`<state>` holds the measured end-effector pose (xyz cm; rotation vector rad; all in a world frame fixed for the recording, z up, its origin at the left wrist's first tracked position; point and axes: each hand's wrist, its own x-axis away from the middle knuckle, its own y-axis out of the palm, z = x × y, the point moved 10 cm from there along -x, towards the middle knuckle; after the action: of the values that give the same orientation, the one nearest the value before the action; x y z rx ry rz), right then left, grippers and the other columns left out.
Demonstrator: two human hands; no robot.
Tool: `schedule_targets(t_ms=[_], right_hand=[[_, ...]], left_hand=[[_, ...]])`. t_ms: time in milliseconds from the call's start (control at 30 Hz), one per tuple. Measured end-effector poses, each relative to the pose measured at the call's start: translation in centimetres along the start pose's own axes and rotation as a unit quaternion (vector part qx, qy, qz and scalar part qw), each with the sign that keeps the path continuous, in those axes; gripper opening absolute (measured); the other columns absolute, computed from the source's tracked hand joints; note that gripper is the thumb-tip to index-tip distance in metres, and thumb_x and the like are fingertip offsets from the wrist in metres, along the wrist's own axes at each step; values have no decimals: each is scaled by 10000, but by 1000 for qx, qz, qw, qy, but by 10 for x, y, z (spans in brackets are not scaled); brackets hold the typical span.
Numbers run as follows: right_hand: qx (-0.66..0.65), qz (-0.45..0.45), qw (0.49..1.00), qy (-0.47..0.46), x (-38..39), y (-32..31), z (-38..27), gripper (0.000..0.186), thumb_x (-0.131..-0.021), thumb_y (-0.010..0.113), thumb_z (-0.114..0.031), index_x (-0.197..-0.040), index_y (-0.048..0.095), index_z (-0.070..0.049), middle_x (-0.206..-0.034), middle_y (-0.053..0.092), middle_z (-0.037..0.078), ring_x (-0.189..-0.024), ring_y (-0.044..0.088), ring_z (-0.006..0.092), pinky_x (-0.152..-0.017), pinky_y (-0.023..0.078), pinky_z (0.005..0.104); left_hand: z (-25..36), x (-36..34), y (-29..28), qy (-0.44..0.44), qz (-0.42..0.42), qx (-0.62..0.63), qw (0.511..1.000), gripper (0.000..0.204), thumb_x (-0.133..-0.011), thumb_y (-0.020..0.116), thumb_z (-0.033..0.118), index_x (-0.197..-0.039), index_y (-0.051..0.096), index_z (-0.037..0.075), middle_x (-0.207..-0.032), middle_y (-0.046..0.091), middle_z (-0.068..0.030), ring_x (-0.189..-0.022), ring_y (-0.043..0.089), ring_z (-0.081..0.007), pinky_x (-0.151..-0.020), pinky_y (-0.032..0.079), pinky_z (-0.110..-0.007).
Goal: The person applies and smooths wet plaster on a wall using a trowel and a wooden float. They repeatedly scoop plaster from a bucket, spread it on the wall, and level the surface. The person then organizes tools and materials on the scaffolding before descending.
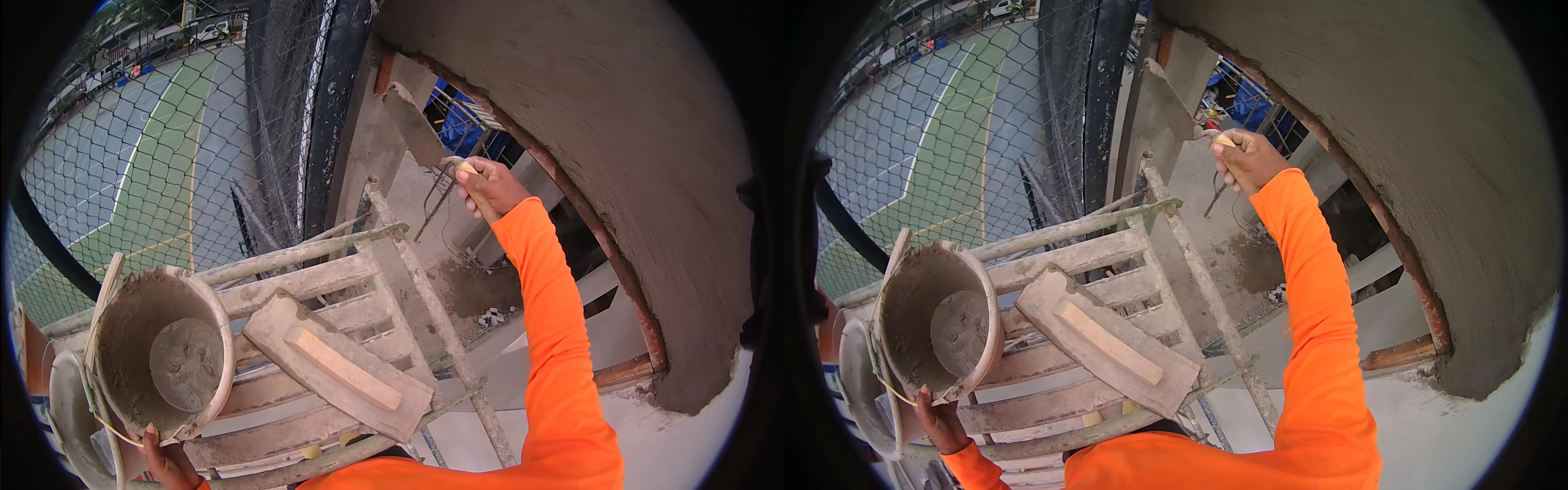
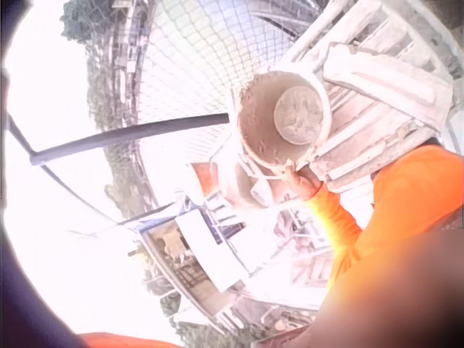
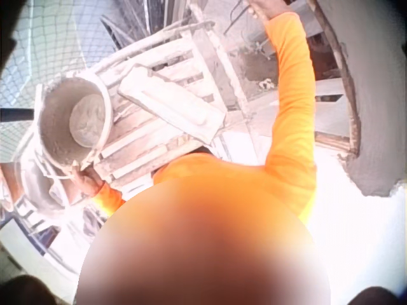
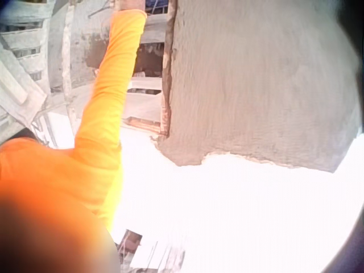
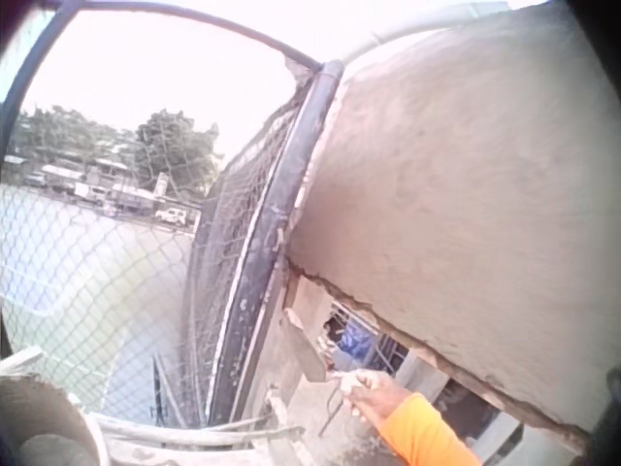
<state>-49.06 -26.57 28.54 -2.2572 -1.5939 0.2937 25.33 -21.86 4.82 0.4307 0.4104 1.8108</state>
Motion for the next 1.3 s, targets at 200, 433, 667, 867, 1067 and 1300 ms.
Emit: schedule_targets(t_ms=[200,433,667,867,1067,1300], right_hand=[[71,346,929,-111,7,-147,-2,372,-1059,692,-417,-1177,636,-69,-819,604,-3,-641,574,77,-554,507,254],[168,154,963,-141,37,21,14,402,-1036,732,-380,-1209,649,-27,-820,628,63,-699,638,172,-634,532,337],[420,-98,791,-435,129,278,-92,323,-907,776,-187,-1197,686,-78,-957,689,129,-868,720,337,-713,567,427],[557,-140,683,-450,147,378,-83,261,-846,758,-145,-1088,670,-102,-944,670,101,-850,724,318,-716,584,436],[492,-196,761,-373,150,381,-48,248,-892,762,-221,-1086,658,-107,-943,679,115,-859,717,358,-713,573,492],[411,-128,839,-332,150,332,-24,364,-894,777,-259,-1166,609,-86,-915,644,147,-847,690,407,-717,557,518]], left_hand=[[-14,0,-25,-20,9,23,999,488,-1037,663,282,-1472,545,94,-1392,668,-84,-1234,660,-248,-1024,535,-508],[12,37,47,50,56,-29,997,768,-1015,628,130,-1674,258,-4,-1531,518,-152,-1305,567,-250,-1132,440,-402],[25,75,135,113,-55,-202,971,846,-915,619,-28,-1667,234,-68,-1583,456,-170,-1391,489,-239,-1188,369,-350],[32,80,153,191,-124,-264,937,965,-860,654,-32,-1687,159,-67,-1699,294,-221,-1543,370,-311,-1247,335,-409],[31,91,155,213,-160,-256,929,1060,-823,644,-58,-1706,57,-42,-1726,214,-240,-1576,319,-329,-1264,310,-425],[26,75,146,144,-120,-185,965,948,-877,609,-72,-1700,138,-47,-1720,252,-216,-1532,362,-299,-1245,332,-406]])
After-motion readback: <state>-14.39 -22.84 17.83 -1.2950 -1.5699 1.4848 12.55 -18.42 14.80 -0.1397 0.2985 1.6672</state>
